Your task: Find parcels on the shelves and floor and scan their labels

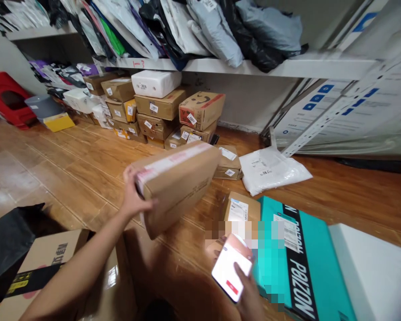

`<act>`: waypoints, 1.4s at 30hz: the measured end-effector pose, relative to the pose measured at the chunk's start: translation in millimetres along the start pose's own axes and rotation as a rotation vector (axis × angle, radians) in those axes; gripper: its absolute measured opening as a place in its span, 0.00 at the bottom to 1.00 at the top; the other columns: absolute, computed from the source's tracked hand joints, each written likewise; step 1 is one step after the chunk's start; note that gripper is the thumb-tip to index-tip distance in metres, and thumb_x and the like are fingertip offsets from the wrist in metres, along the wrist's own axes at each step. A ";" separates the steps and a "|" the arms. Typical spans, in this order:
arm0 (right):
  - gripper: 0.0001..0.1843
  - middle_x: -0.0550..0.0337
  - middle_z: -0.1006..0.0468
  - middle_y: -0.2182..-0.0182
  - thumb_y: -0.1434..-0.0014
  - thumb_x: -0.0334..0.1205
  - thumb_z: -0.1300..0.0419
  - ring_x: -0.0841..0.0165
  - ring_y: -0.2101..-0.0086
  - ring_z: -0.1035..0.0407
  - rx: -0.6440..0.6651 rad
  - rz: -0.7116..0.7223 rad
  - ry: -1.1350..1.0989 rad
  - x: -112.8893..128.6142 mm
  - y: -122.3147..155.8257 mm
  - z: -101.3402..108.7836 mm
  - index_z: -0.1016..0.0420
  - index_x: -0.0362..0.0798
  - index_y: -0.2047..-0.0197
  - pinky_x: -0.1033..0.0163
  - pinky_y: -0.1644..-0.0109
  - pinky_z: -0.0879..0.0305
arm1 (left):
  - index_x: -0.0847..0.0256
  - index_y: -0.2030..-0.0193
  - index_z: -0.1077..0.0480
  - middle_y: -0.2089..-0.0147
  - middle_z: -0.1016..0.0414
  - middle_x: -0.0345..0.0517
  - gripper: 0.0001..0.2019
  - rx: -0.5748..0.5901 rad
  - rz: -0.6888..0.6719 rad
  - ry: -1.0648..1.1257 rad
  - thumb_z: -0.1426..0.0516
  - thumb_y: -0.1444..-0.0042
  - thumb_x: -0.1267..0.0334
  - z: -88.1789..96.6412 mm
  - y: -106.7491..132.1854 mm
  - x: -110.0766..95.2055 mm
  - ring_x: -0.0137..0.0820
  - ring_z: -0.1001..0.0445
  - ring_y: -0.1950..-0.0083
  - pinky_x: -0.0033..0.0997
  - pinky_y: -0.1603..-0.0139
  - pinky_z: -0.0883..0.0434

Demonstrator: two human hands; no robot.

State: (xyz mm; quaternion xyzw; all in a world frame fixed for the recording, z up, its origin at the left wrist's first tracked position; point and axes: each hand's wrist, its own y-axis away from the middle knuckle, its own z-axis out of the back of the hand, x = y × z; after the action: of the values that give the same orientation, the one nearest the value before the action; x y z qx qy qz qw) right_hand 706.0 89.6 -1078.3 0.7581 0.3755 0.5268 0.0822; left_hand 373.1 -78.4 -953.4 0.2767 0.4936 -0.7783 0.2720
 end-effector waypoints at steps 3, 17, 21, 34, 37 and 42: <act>0.45 0.54 0.13 0.65 0.54 0.52 0.28 0.50 0.64 0.19 -0.079 0.059 -0.102 38.7 -5.7 24.7 0.36 0.50 0.35 0.43 0.54 0.23 | 0.56 0.48 0.28 0.29 0.62 0.55 0.41 0.263 -0.403 -0.196 0.29 0.71 0.42 -1.0 49.0 -25.6 0.63 0.53 0.30 0.62 0.35 0.45; 0.41 0.49 0.17 0.52 0.45 0.53 0.34 0.47 0.50 0.24 0.014 0.155 -0.132 75.0 12.0 19.6 0.39 0.51 0.32 0.39 0.45 0.28 | 0.53 0.39 0.42 0.57 0.37 0.50 0.32 -0.111 -0.324 -0.470 0.38 0.48 0.48 -77.2 254.2 -6.2 0.40 0.32 0.58 0.46 0.61 0.27; 0.40 0.47 0.18 0.50 0.45 0.48 0.34 0.48 0.50 0.24 0.065 0.122 -0.152 73.2 14.3 19.5 0.39 0.50 0.32 0.41 0.44 0.28 | 0.51 0.44 0.38 0.57 0.37 0.49 0.30 -0.103 -0.317 -0.483 0.35 0.51 0.49 -80.6 258.1 -7.9 0.40 0.31 0.57 0.45 0.61 0.26; 0.38 0.51 0.21 0.45 0.45 0.44 0.33 0.52 0.56 0.21 -0.038 0.218 -0.187 82.8 10.2 41.7 0.39 0.57 0.32 0.41 0.44 0.28 | 0.68 0.49 0.28 0.25 0.63 0.66 0.28 0.277 -0.058 -0.958 0.33 0.57 0.58 52.6 111.2 88.9 0.67 0.65 0.26 0.69 0.32 0.52; 0.38 0.55 0.23 0.43 0.47 0.43 0.32 0.53 0.55 0.21 -0.046 0.215 -0.221 79.2 8.2 31.0 0.36 0.58 0.34 0.43 0.44 0.27 | 0.74 0.34 0.42 0.26 0.71 0.76 0.42 0.278 0.068 -0.916 0.38 0.48 0.45 -1.0 91.5 54.7 0.65 0.66 0.26 0.70 0.32 0.55; 0.41 0.54 0.22 0.44 0.47 0.45 0.31 0.53 0.54 0.22 -0.013 0.171 -0.203 74.0 9.4 13.4 0.39 0.59 0.32 0.42 0.45 0.27 | 0.69 0.31 0.43 0.26 0.64 0.70 0.42 0.343 0.419 -0.614 0.52 0.40 0.35 -101.1 49.9 40.0 0.73 0.68 0.29 0.77 0.41 0.52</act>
State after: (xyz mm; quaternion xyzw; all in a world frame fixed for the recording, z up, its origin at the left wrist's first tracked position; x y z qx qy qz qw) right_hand 734.1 135.1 -1024.7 0.8362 0.2959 0.4550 0.0792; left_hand 396.4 -9.7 -1048.6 0.1675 0.1857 -0.8236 0.5091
